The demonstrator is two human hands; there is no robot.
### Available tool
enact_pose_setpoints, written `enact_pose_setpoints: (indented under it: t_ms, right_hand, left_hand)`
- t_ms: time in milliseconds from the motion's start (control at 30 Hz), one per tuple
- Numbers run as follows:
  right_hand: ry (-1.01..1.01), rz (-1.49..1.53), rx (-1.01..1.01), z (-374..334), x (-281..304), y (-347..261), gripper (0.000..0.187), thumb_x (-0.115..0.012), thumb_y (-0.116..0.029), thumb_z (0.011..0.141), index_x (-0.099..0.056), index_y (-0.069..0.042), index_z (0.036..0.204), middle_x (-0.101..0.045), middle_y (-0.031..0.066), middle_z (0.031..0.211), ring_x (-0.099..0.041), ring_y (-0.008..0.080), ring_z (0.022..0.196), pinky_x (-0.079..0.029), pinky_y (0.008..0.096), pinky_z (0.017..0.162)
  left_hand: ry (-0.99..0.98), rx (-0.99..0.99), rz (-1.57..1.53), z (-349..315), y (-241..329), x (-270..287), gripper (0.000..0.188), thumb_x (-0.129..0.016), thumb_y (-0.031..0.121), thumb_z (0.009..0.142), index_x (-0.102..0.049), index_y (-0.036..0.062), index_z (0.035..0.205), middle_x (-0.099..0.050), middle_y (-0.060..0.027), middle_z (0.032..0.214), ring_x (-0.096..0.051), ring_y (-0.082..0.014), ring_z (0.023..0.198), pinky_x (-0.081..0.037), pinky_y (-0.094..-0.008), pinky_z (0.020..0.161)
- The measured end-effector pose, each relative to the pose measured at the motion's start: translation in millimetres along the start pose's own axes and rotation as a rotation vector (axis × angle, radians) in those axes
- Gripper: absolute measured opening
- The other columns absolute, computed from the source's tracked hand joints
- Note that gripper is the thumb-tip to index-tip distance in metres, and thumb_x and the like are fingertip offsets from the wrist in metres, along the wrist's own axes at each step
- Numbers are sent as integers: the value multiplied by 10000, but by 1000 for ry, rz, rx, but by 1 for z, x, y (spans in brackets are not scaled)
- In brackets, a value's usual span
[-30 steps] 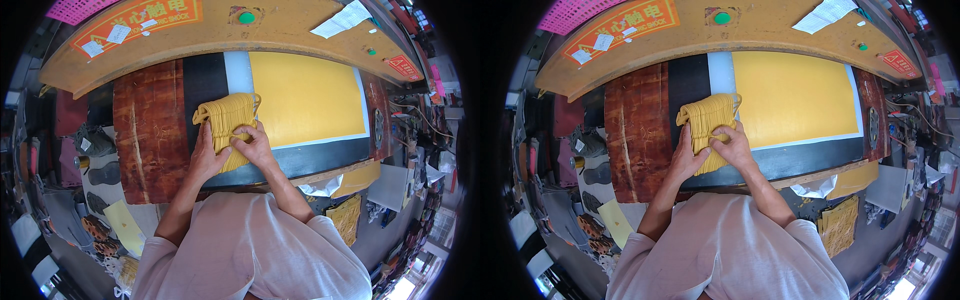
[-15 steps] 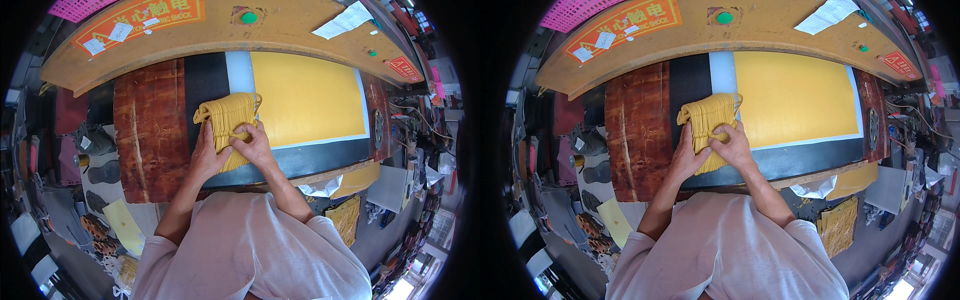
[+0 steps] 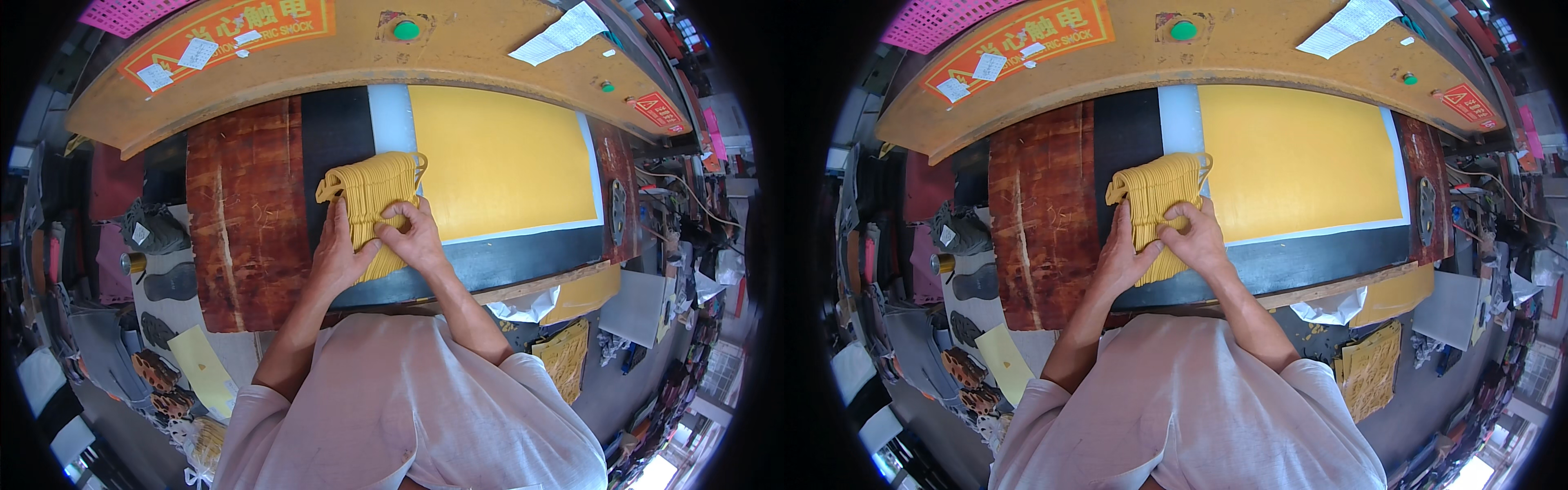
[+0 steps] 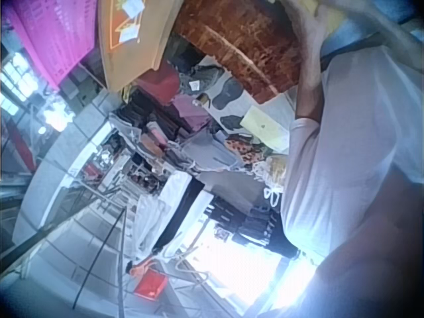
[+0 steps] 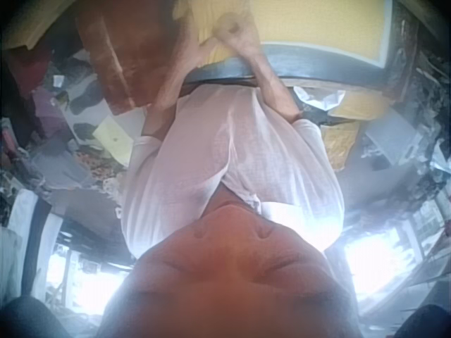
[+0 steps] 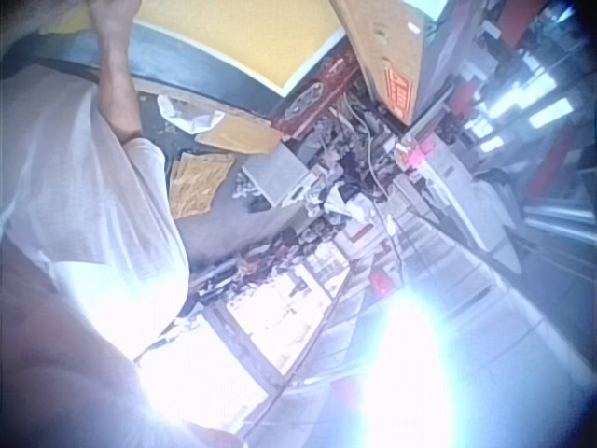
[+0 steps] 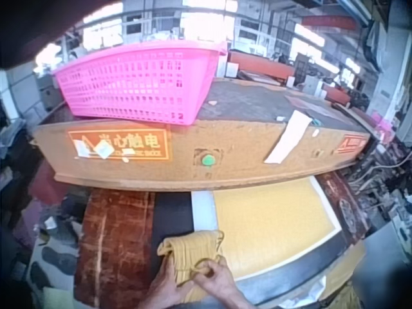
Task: The person gathers small yellow cutout pieces from a workbench and places them into a white bag. They then pick up a large yellow sheet, remove remaining cutouts, and stack the cutout pieces on the bench. Finally, they use a scraper tool to clean the sheet surface.
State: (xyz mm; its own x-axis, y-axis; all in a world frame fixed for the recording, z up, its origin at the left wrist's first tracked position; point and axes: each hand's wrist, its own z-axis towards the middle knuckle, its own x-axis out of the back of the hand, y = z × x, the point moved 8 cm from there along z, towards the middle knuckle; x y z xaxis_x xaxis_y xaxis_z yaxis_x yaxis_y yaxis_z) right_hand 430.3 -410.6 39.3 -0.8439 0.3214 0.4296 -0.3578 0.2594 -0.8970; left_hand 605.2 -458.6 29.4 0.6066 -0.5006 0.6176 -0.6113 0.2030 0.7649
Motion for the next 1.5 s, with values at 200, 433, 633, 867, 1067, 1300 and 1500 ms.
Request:
enact_pose_setpoints:
  t_ms: [200,433,633,867,1067,1300,1500]
  right_hand:
    - [-20,-25,-40,0,1,-3,322,-882,-279,820,-733,-85,1029,-577,230,1257,-659,396,1120,-564,431,957]
    - [-27,-35,-85,0,-2,-1,308,-882,-270,820,-727,-85,1010,-575,225,1264,-653,392,1138,-565,430,959]
    - [-14,-46,-55,1,0,-7,302,-882,-263,823,-725,-82,1007,-574,212,1251,-665,372,1093,-573,416,932]
    - [-5,-130,-125,0,-2,-13,380,-880,-405,842,-716,-90,977,-587,194,1155,-694,348,884,-584,421,833]
    - [30,-202,-124,1,-5,-16,424,-878,-456,836,-698,-91,958,-584,198,1123,-692,369,870,-576,454,823]
    - [23,-221,-130,2,-7,-16,453,-879,-478,835,-690,-92,976,-579,197,1135,-690,377,909,-571,467,850]
    - [-8,-246,-158,1,-8,-17,474,-876,-494,837,-680,-92,993,-572,193,1146,-686,385,942,-569,472,864]
  left_hand:
    - [9,0,-11,0,1,0,1118,-797,400,933,-113,-94,1666,-210,-380,1703,-299,-521,1572,-340,-523,1269]
    - [-52,2,-152,2,-12,1,1021,-742,302,964,-120,-68,1685,-223,-327,1731,-271,-435,1615,-292,-452,1298]
    - [-61,-5,-195,2,-19,5,947,-699,241,993,-138,-49,1699,-249,-302,1742,-263,-377,1633,-249,-408,1311]
    - [-79,41,-189,1,-18,4,929,-677,256,1000,-145,-67,1691,-224,-307,1750,-237,-382,1642,-231,-407,1319]
    - [-73,33,-187,1,-17,5,924,-669,265,1000,-152,-71,1688,-211,-312,1752,-224,-387,1646,-226,-407,1322]
    - [-81,38,-198,0,-12,8,919,-654,282,1008,-148,-62,1693,-199,-315,1755,-214,-390,1649,-225,-404,1323]
    - [-105,74,-183,-1,-10,9,904,-638,251,1007,-137,-88,1679,-168,-323,1756,-199,-411,1648,-239,-414,1320]
